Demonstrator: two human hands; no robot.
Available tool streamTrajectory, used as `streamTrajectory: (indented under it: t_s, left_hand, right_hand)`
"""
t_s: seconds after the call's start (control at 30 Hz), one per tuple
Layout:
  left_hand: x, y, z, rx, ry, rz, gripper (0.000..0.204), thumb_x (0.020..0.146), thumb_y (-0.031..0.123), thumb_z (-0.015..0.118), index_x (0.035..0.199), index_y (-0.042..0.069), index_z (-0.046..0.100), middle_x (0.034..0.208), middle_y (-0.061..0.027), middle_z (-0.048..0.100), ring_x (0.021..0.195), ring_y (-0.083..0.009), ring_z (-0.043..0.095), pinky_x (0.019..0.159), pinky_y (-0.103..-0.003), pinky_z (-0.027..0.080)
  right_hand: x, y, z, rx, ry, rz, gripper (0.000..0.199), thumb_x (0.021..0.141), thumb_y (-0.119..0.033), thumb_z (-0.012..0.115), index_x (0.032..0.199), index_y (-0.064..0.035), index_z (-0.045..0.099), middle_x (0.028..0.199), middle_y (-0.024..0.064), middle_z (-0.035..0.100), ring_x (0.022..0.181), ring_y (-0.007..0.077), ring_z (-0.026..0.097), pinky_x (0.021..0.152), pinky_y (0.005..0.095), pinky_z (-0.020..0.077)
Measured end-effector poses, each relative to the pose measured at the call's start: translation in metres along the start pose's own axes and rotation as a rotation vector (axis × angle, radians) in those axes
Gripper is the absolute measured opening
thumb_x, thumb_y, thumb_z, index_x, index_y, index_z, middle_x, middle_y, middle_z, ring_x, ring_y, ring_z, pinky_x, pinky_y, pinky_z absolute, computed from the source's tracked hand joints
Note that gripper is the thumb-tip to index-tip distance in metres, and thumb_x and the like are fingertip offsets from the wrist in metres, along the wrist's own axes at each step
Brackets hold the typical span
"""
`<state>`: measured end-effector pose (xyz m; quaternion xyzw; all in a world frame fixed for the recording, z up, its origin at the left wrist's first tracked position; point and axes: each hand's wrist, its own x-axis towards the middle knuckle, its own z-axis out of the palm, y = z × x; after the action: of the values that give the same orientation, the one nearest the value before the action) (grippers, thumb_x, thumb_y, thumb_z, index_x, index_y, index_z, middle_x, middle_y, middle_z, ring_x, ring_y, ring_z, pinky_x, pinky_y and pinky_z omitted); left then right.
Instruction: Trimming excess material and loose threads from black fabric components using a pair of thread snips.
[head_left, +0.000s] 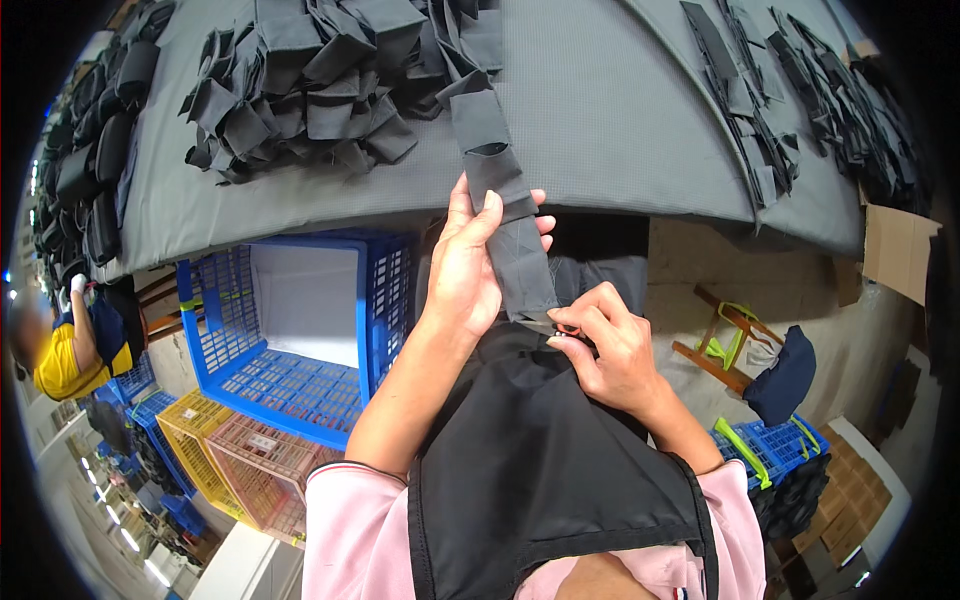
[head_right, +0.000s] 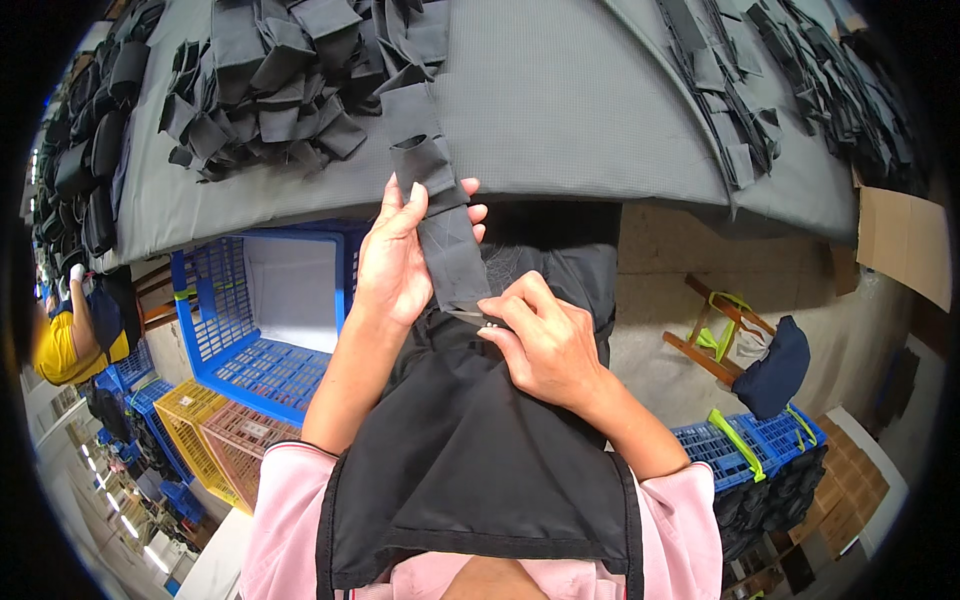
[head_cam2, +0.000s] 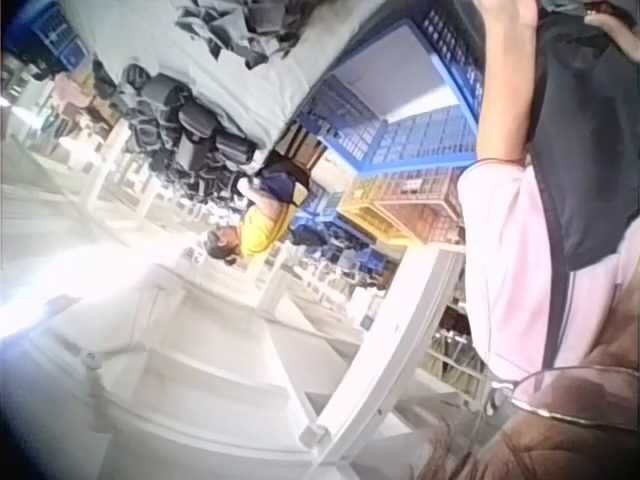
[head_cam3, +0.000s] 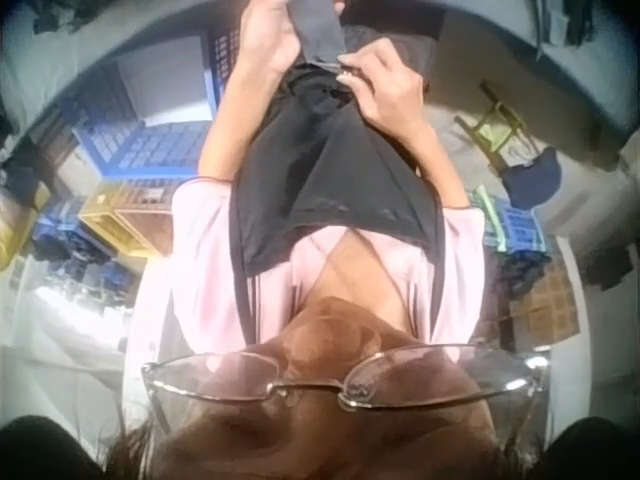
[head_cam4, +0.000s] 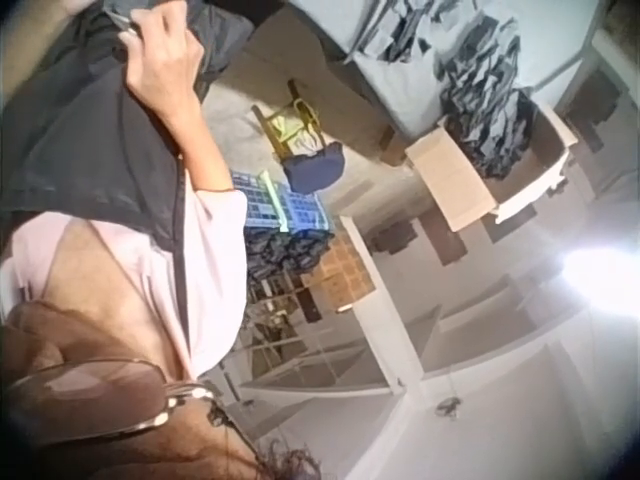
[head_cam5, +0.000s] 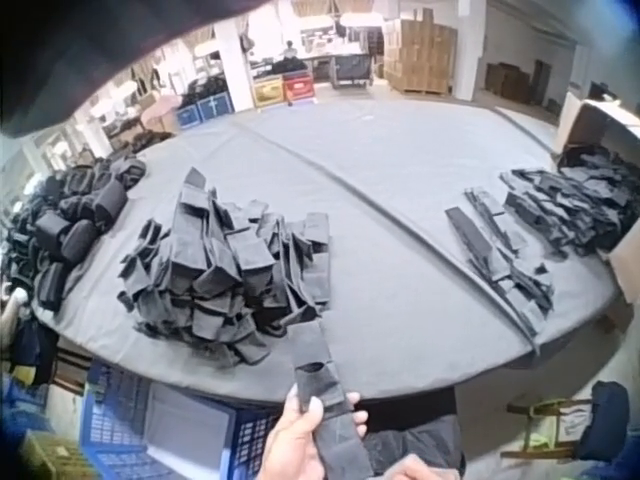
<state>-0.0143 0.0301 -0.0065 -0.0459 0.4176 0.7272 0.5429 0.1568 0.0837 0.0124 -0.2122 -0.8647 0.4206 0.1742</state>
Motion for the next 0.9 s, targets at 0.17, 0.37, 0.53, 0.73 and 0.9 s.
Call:
streamTrajectory:
  t_s: [0.17,0.37,0.53,0.73,0.9]
  left_hand:
    - [0.0,0.0,-0.002,-0.02,-0.001,-0.01,0.03,0.1,0.022,0.038,0.127,0.012,0.033,0.114,-0.0202,0.057,0.095,-0.0287,0.063,0.079,-0.042,0.055]
    - [0.002,0.001,-0.003,-0.04,-0.001,-0.026,0.032,0.1,0.022,0.039,0.128,0.012,0.029,0.113,-0.0213,0.057,0.094,-0.029,0.063,0.078,-0.043,0.055]
    - [0.002,0.001,-0.001,-0.06,0.008,-0.056,0.038,0.099,0.021,0.041,0.133,0.014,0.025,0.112,-0.0197,0.058,0.092,-0.0278,0.063,0.077,-0.041,0.055]
    - [0.003,0.0,-0.003,-0.086,-0.004,-0.096,0.043,0.098,0.021,0.043,0.136,0.015,0.023,0.114,-0.018,0.057,0.092,-0.0267,0.063,0.077,-0.039,0.055]
    - [0.003,-0.002,-0.005,0.019,-0.09,-0.038,0.032,0.099,0.022,0.041,0.127,0.009,0.033,0.12,-0.019,0.054,0.097,-0.0279,0.062,0.08,-0.043,0.056]
  right_hand:
    - [0.003,0.001,0.0,-0.037,-0.029,-0.034,0.027,0.064,-0.001,0.074,0.089,-0.0029,0.064,0.077,0.0077,0.055,0.061,0.021,0.057,0.052,0.0291,0.0465]
    - [0.005,0.005,0.004,0.007,0.007,-0.038,0.027,0.065,-0.007,0.075,0.089,-0.005,0.063,0.076,0.0058,0.055,0.06,0.0206,0.058,0.052,0.0302,0.0466]
    - [0.005,0.006,0.008,0.068,0.005,-0.001,0.027,0.065,-0.006,0.075,0.089,-0.0052,0.064,0.076,0.0059,0.055,0.059,0.0214,0.057,0.051,0.0302,0.0461]
    - [0.0,0.008,0.007,-0.049,0.04,-0.097,0.025,0.064,-0.002,0.074,0.088,-0.0034,0.065,0.074,0.0077,0.055,0.061,0.0216,0.056,0.054,0.0309,0.0464]
    - [-0.004,0.009,-0.015,0.219,0.085,0.201,0.035,0.067,-0.001,0.073,0.101,-0.0029,0.063,0.08,0.0064,0.051,0.063,0.0156,0.048,0.058,0.0265,0.0447]
